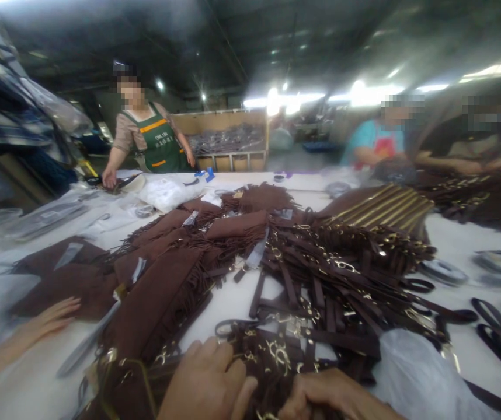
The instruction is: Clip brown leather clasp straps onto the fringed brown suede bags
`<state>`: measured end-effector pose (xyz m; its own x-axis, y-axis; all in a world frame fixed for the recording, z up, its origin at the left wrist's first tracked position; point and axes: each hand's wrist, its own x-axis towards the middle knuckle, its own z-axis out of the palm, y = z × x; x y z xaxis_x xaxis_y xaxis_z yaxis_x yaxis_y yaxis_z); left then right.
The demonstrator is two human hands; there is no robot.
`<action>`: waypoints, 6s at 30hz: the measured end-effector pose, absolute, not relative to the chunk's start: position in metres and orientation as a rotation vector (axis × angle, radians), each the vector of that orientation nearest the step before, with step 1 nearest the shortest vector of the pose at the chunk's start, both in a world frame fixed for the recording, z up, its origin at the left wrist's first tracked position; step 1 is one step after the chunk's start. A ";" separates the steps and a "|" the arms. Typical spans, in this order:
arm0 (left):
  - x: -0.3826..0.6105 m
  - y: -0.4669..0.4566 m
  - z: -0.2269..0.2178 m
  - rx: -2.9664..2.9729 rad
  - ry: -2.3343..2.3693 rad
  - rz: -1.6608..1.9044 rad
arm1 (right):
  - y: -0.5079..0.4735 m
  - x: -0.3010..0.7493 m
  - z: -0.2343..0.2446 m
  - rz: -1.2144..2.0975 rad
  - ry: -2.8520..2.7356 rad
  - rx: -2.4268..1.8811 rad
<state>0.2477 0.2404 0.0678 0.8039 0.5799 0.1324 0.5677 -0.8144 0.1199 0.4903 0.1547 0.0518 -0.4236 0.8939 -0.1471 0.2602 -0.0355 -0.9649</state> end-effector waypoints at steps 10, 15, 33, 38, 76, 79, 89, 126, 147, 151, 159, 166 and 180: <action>0.250 0.249 0.081 2.403 0.926 -0.141 | 0.190 0.453 0.017 1.262 -1.652 -1.751; 0.264 0.252 0.081 2.220 1.198 -0.248 | 0.188 0.458 0.006 1.383 -1.551 -1.684; 0.274 0.251 0.079 2.265 0.964 -0.165 | 0.165 0.457 0.002 1.395 -1.385 -1.592; 0.273 0.246 0.076 2.307 1.079 -0.161 | 0.154 0.472 0.020 1.538 -1.550 -1.451; 0.282 0.250 0.076 2.179 1.085 -0.256 | 0.191 0.495 0.009 0.605 -2.030 -1.975; 0.281 0.250 0.073 2.173 1.047 -0.206 | 0.203 0.515 0.002 0.244 -2.200 -2.260; 0.284 0.251 0.074 2.182 1.028 -0.205 | 0.189 0.523 0.003 0.294 -2.171 -2.102; 0.279 0.253 0.055 2.069 1.120 -0.172 | 0.167 0.480 0.021 0.977 -1.945 -1.306; 0.282 0.254 0.063 2.021 1.120 -0.176 | 0.160 0.473 0.003 1.487 -1.295 -1.298; 0.283 0.252 0.061 2.026 1.120 -0.151 | 0.157 0.471 0.006 1.404 -1.455 -1.373; 0.285 0.250 0.066 2.057 1.177 -0.167 | 0.155 0.466 0.014 1.270 -1.556 -1.471; 0.287 0.249 0.066 2.067 1.169 -0.171 | 0.159 0.457 0.010 1.230 -1.485 -1.539; 0.291 0.244 0.069 2.191 1.153 -0.193 | 0.157 0.440 0.014 1.005 -1.471 -1.720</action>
